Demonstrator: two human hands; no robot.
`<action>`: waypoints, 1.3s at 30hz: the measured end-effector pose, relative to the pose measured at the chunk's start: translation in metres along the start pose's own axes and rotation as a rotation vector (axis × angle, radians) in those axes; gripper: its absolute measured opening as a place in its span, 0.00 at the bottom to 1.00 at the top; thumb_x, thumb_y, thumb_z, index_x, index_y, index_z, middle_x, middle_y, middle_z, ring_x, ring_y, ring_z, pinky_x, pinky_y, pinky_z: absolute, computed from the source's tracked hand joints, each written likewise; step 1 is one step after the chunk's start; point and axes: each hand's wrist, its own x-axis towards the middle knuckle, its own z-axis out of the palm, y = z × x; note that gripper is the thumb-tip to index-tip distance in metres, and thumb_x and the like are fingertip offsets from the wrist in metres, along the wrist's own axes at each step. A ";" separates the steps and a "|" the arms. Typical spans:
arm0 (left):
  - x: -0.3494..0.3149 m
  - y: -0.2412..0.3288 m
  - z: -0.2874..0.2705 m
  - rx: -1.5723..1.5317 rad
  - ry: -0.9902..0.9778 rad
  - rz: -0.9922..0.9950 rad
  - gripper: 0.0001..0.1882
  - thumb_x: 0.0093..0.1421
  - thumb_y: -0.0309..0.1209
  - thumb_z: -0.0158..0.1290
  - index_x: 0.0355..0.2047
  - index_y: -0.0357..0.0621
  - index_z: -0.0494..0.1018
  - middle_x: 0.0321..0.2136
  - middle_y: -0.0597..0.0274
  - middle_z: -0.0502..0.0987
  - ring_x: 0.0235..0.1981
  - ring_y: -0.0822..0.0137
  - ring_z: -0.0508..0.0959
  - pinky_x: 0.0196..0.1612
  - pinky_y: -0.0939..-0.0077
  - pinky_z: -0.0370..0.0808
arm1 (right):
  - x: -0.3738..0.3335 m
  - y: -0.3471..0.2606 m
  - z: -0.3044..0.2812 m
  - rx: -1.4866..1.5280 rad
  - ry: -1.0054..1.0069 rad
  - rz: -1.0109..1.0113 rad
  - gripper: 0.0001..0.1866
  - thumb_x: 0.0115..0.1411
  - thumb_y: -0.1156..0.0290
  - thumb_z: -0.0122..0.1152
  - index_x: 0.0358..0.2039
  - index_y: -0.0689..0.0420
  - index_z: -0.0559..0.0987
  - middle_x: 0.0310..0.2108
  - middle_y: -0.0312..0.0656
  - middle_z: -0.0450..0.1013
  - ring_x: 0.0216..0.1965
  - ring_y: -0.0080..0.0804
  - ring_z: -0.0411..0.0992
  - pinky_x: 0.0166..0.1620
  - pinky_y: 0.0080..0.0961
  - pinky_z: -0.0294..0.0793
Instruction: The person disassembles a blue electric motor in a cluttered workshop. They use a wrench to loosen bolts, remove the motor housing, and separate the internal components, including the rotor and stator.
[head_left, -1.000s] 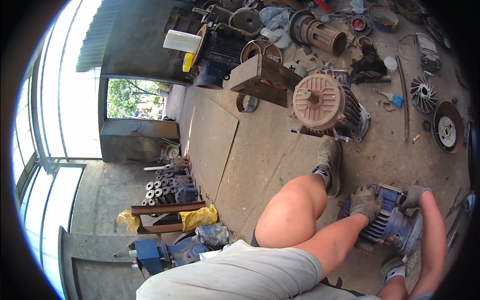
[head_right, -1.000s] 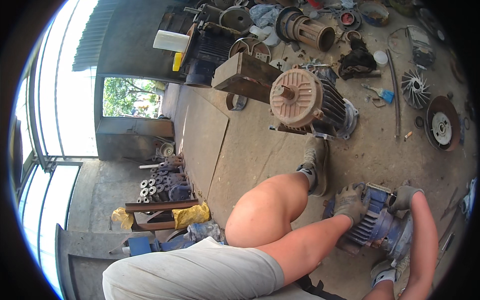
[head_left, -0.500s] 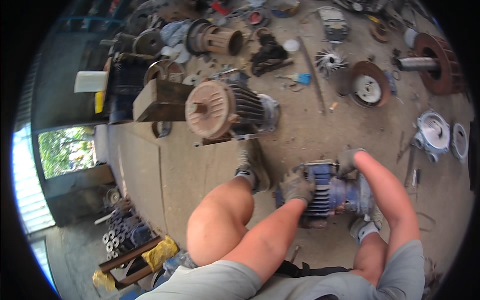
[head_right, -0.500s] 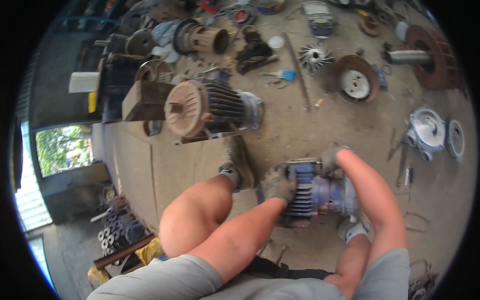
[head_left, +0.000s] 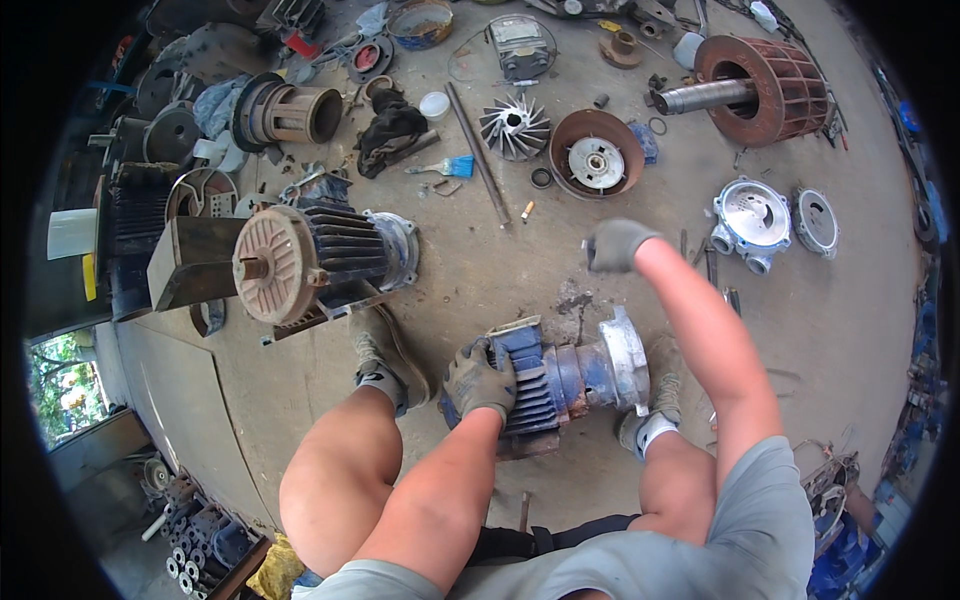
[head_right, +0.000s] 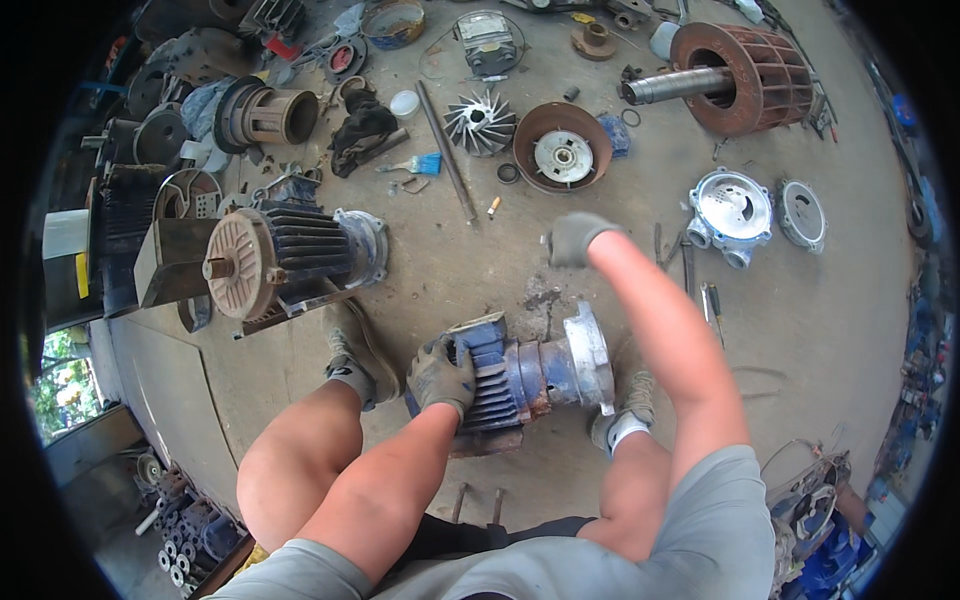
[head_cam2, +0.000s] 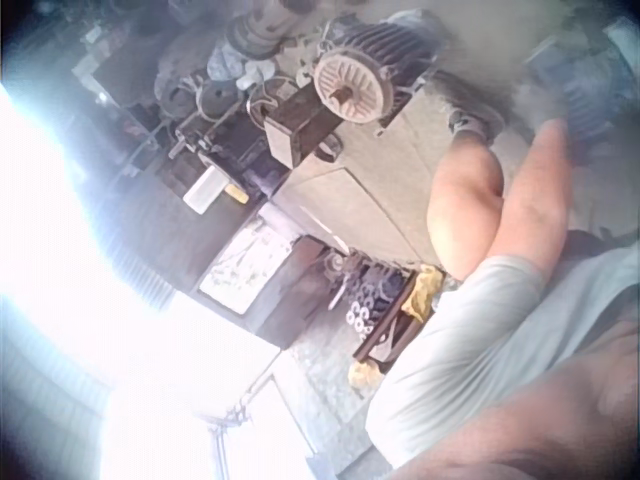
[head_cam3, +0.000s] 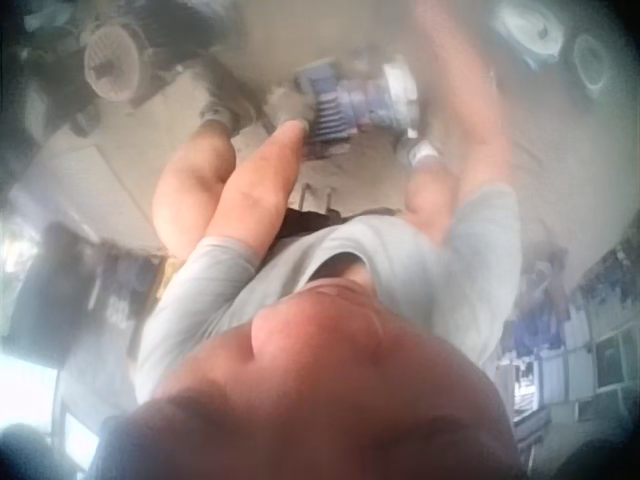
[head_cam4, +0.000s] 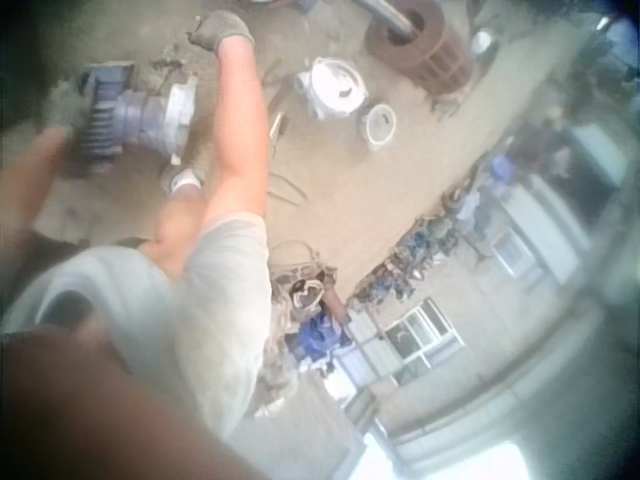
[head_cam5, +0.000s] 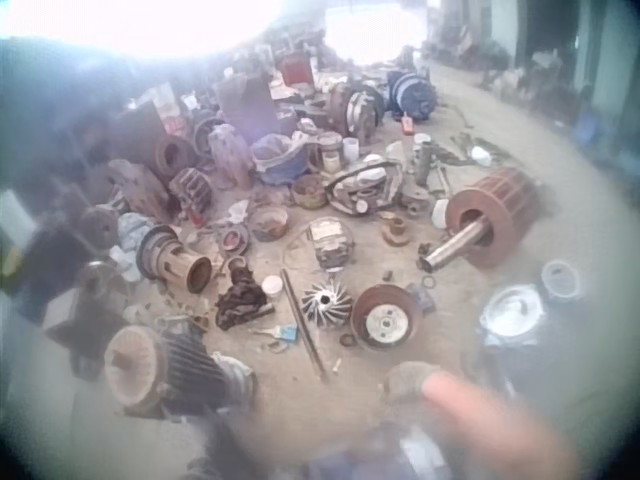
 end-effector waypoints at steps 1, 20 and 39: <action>0.000 0.000 0.000 0.006 0.000 0.001 0.32 0.66 0.56 0.55 0.65 0.57 0.77 0.65 0.54 0.74 0.66 0.49 0.72 0.70 0.50 0.66 | -0.011 0.011 -0.015 -0.001 0.226 -0.013 0.16 0.58 0.57 0.64 0.36 0.55 0.89 0.39 0.53 0.85 0.43 0.52 0.83 0.51 0.45 0.81; 0.001 -0.005 0.019 -0.017 0.152 0.066 0.33 0.70 0.57 0.51 0.62 0.45 0.76 0.61 0.46 0.76 0.64 0.45 0.75 0.66 0.50 0.72 | -0.083 0.112 0.187 0.438 0.258 0.478 0.20 0.67 0.55 0.63 0.42 0.63 0.85 0.46 0.59 0.83 0.53 0.56 0.81 0.56 0.46 0.77; 0.153 -0.031 0.020 -0.351 -0.778 -0.033 0.45 0.63 0.76 0.50 0.63 0.52 0.79 0.49 0.59 0.87 0.50 0.54 0.84 0.63 0.31 0.64 | -0.082 0.025 0.149 0.644 0.091 0.092 0.25 0.71 0.50 0.53 0.51 0.57 0.85 0.50 0.55 0.83 0.48 0.52 0.81 0.55 0.43 0.76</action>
